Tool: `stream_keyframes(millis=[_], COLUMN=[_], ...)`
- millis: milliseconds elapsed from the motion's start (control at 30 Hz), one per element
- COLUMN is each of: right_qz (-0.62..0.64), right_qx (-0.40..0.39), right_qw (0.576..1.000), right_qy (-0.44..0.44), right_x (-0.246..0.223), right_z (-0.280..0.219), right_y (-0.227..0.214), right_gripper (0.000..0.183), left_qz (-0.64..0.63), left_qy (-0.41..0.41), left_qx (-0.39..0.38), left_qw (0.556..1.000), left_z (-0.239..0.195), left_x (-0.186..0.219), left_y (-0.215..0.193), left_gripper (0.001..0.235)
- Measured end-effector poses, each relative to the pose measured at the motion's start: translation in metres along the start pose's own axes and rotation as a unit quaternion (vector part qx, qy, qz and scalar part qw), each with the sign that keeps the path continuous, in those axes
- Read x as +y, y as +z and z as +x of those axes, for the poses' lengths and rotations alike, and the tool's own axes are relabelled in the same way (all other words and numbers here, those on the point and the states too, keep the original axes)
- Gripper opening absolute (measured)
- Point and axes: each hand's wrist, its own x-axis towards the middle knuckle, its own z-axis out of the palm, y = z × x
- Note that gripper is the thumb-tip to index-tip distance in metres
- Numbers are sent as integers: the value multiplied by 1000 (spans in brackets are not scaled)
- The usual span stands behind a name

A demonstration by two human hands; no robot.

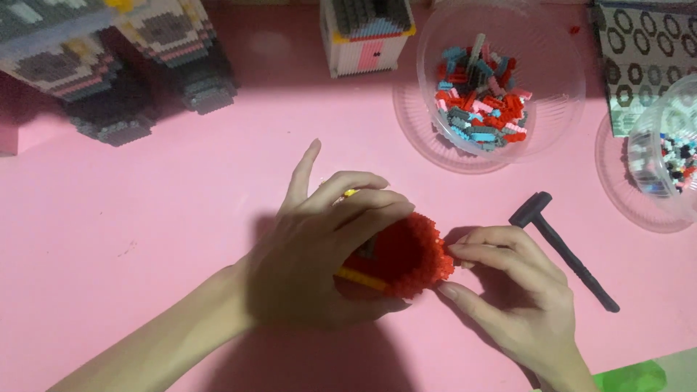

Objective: The person assembles small red and blue plastic bricks on a pink surface. They connect individual pieces into a chain and then attach the chain to a larger red and yellow structure. The person also picks up and places down a small black hammer.

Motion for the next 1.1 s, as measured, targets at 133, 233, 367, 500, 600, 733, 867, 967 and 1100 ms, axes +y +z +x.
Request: stream_keyframes(millis=[133, 233, 367, 500, 600, 733, 867, 967, 1100], right_qz=[-5, -34, -66, -69, -64, -68, -61, -81, -103], right_qx=[-1, 0, -4, -3, -5, -4, 4, -3, -5], right_qw=[1000, 999, 997, 997, 997, 997, 998, 997, 995], right_qy=[-7, -18, -39, -39, -50, -30, -4, -15, -15], right_x=[0, -3, -2, 0, 1, 0, 1, 1, -1], right_z=[1, 3, 4, 2, 3, 3, 3, 4, 4], right_y=[2, 3, 2, 0, 1, 1, -1, -2, -3], right_gripper=[39, 35, 30, 24, 22, 22, 23, 18, 14], left_qz=[-4, -18, -13, -13, -20, -38, -84, -94, -97], left_qy=[-7, -3, -1, 6, 12, 8, -24, -28, -28], left_qx=[0, -4, -8, 10, 2, 3, -2, 4, -11], left_qw=[1000, 1000, 1000, 1000, 1000, 999, 996, 995, 995], left_z=[-3, -6, -7, -9, -9, -8, -5, -6, -6], left_x=[0, -2, -2, -3, -6, -5, -4, -7, -7], left_y=[-1, -1, -2, 1, 1, -4, -8, -6, -7], left_gripper=[71, 80, 76, 77, 78, 79, 77, 79, 77])
